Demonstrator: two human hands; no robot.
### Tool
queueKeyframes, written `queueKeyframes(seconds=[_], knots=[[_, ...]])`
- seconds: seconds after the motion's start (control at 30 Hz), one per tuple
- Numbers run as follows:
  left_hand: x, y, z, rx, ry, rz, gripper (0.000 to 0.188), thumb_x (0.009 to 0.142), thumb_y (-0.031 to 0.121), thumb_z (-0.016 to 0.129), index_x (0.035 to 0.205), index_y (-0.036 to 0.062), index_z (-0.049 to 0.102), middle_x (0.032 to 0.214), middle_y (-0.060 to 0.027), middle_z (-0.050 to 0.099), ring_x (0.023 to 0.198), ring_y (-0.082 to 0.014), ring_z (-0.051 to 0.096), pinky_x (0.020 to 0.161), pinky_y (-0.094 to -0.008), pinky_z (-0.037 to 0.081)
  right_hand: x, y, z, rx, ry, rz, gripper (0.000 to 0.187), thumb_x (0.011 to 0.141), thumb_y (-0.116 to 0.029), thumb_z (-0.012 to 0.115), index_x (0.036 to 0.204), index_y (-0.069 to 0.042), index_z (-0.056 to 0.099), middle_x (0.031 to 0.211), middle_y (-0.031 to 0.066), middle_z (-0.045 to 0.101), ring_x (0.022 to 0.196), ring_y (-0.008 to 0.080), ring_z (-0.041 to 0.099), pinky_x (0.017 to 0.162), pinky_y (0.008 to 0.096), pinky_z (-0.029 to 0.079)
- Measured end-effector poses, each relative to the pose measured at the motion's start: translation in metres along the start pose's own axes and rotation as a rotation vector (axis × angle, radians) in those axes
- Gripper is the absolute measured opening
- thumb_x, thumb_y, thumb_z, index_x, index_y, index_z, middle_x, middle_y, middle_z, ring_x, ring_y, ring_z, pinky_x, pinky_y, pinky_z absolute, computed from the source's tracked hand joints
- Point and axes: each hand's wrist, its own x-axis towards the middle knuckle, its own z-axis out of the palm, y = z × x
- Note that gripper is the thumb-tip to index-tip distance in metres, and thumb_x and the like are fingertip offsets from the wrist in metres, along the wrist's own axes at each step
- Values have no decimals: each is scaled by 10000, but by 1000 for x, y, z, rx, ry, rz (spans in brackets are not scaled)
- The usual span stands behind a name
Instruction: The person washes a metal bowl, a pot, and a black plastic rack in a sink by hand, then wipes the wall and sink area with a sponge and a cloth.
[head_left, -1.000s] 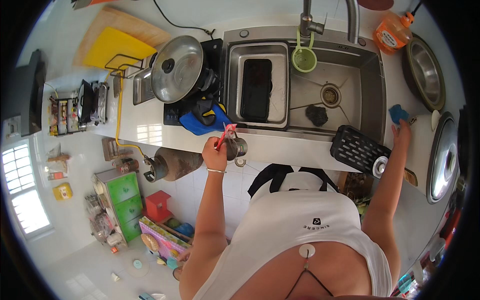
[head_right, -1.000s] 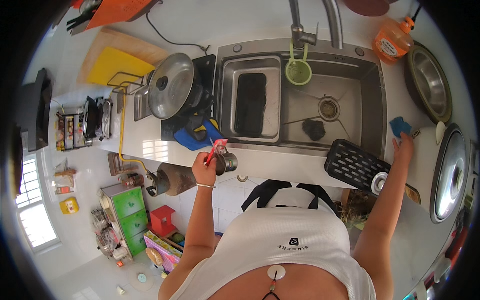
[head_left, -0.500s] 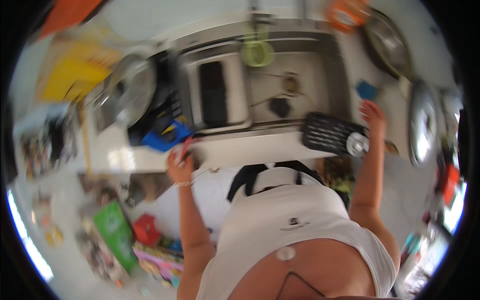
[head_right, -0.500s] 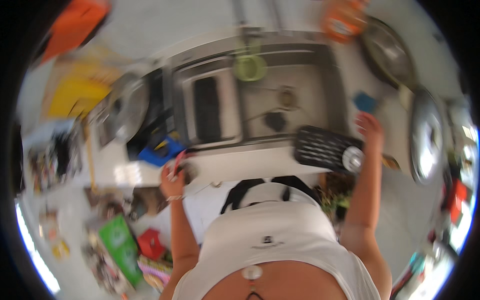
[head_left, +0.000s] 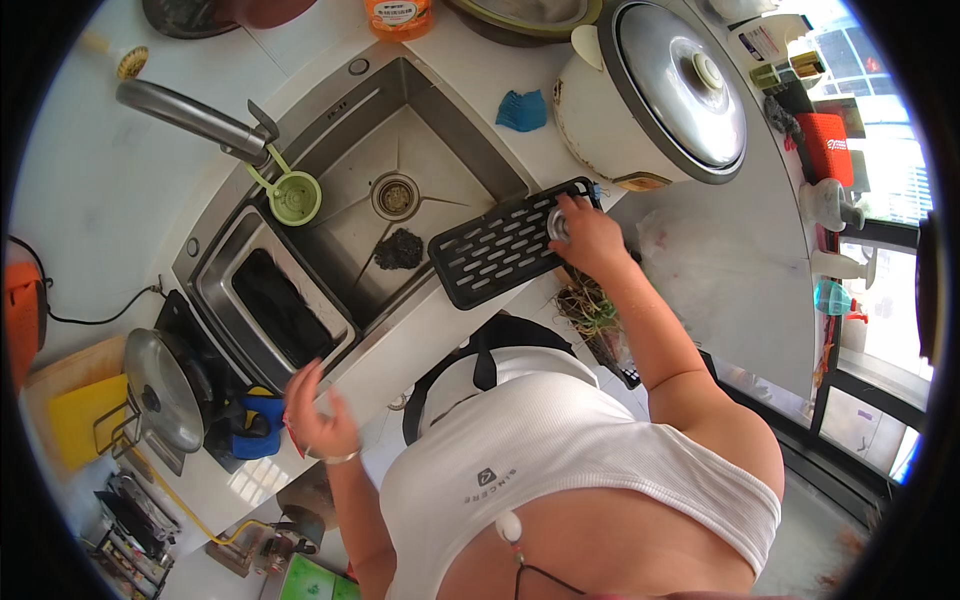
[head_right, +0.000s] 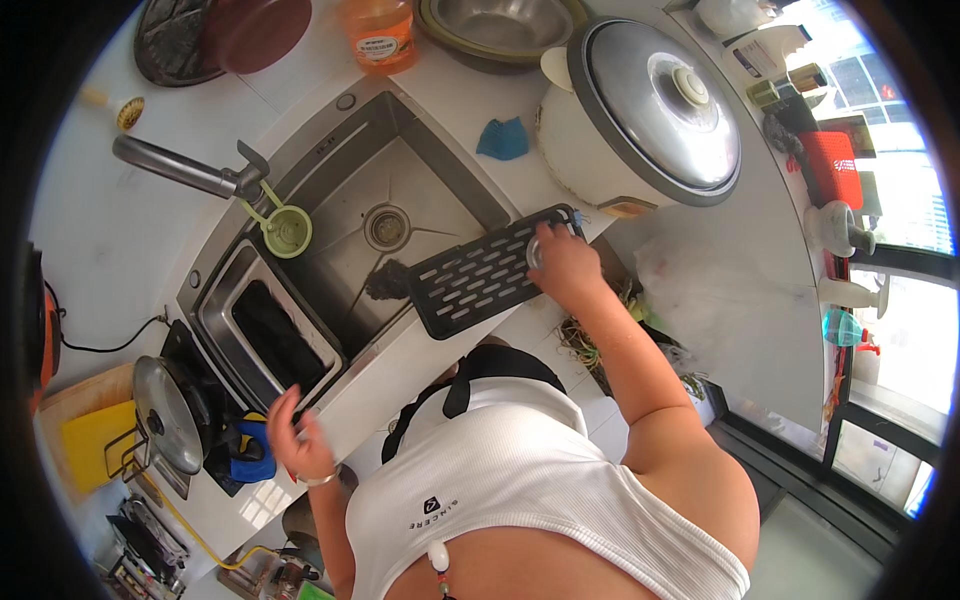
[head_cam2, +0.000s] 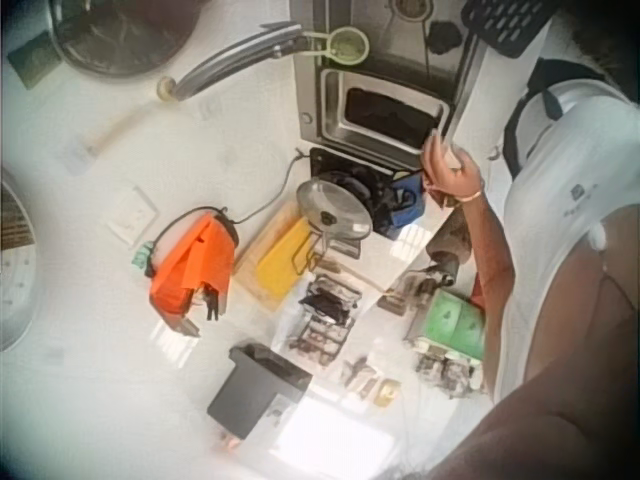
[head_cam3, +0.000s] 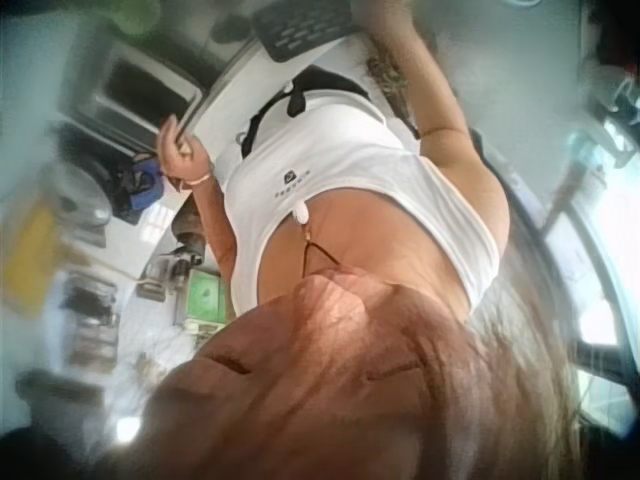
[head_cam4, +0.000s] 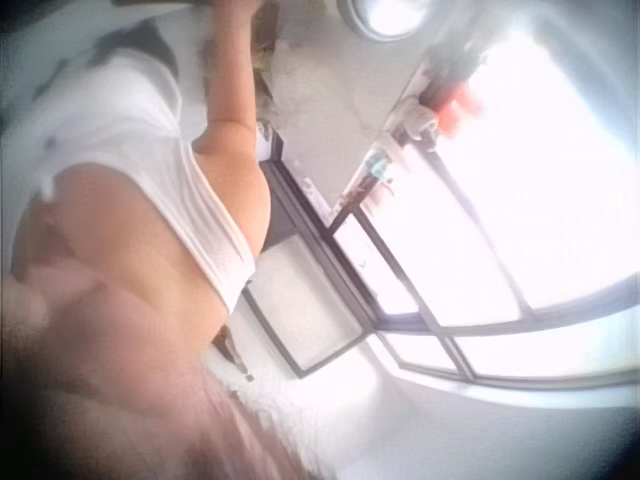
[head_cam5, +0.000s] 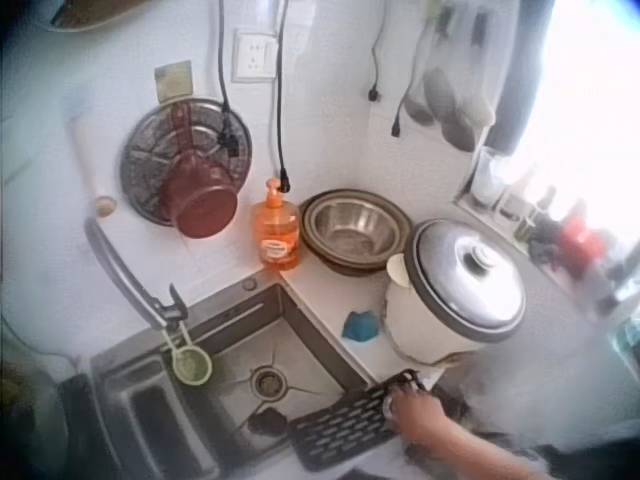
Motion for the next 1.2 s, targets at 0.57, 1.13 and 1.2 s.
queueKeyframes(seconds=[0.57, 1.13, 1.2], knots=[[66, 31, 196, -123, -543, -421, 300, 679, 207, 690, 792, -35, 553, 755, -185, 614, 713, -366, 598, 679, -407, 485, 2, 9, -28, 997, 31, -42, 670, 673, -94, 725, 1290, -15, 478, 1213, 176, 543, 1011, 240, 566, 873, 340, 468], [40, 21, 172, -201, -481, -500, 295, 680, 210, 725, 774, -9, 550, 662, -140, 589, 601, -297, 582, 596, -382, 468, -5, -23, -31, 265, 44, -254, 607, 694, -241, 720, 1193, 21, 498, 1115, 216, 555, 1091, 379, 506, 910, 422, 454], [37, 18, 178, -228, -445, -478, 300, 679, 223, 727, 772, -4, 555, 660, -144, 590, 598, -309, 579, 595, -389, 468, 1, -19, -7, 156, 69, -176, 579, 686, -253, 732, 1150, 15, 512, 1081, 209, 563, 1063, 375, 523, 881, 426, 466]])
